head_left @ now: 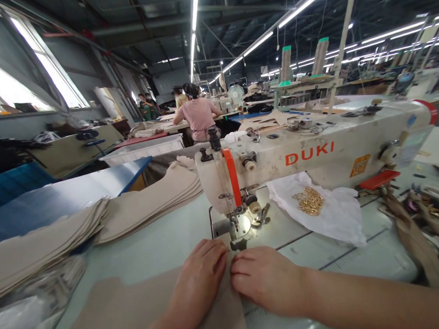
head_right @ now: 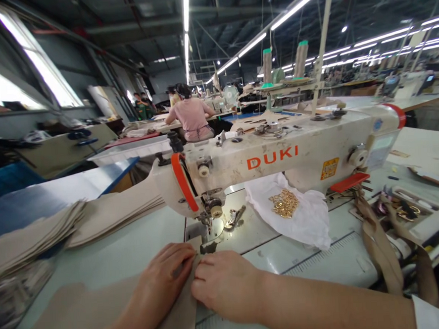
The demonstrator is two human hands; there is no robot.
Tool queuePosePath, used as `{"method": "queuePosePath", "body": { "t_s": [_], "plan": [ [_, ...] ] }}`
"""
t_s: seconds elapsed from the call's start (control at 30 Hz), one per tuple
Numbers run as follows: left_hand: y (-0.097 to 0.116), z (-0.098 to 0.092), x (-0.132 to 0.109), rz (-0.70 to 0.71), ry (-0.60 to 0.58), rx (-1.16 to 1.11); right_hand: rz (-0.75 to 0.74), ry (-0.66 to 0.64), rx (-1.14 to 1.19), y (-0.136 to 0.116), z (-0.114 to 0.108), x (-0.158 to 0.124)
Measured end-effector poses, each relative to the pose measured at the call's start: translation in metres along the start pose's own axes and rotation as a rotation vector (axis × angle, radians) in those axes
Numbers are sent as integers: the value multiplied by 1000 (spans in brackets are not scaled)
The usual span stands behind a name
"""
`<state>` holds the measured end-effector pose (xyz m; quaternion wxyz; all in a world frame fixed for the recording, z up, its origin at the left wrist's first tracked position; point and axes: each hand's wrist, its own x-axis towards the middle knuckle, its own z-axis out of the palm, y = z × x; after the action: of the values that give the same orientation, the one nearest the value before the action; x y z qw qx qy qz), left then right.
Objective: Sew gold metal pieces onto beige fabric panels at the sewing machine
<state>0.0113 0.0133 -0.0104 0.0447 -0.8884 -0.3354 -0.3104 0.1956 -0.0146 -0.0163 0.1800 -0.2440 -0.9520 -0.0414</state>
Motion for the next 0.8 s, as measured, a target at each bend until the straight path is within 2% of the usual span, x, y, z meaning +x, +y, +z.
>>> {"method": "queuePosePath", "body": {
  "t_s": [0.4,0.8],
  "plan": [
    [-1,1,2,18,-18,2,21,-26,19,-1,-3,1],
    [0,1,3,10,3,-9,26,9,47,0,-2,0]
  ]
}}
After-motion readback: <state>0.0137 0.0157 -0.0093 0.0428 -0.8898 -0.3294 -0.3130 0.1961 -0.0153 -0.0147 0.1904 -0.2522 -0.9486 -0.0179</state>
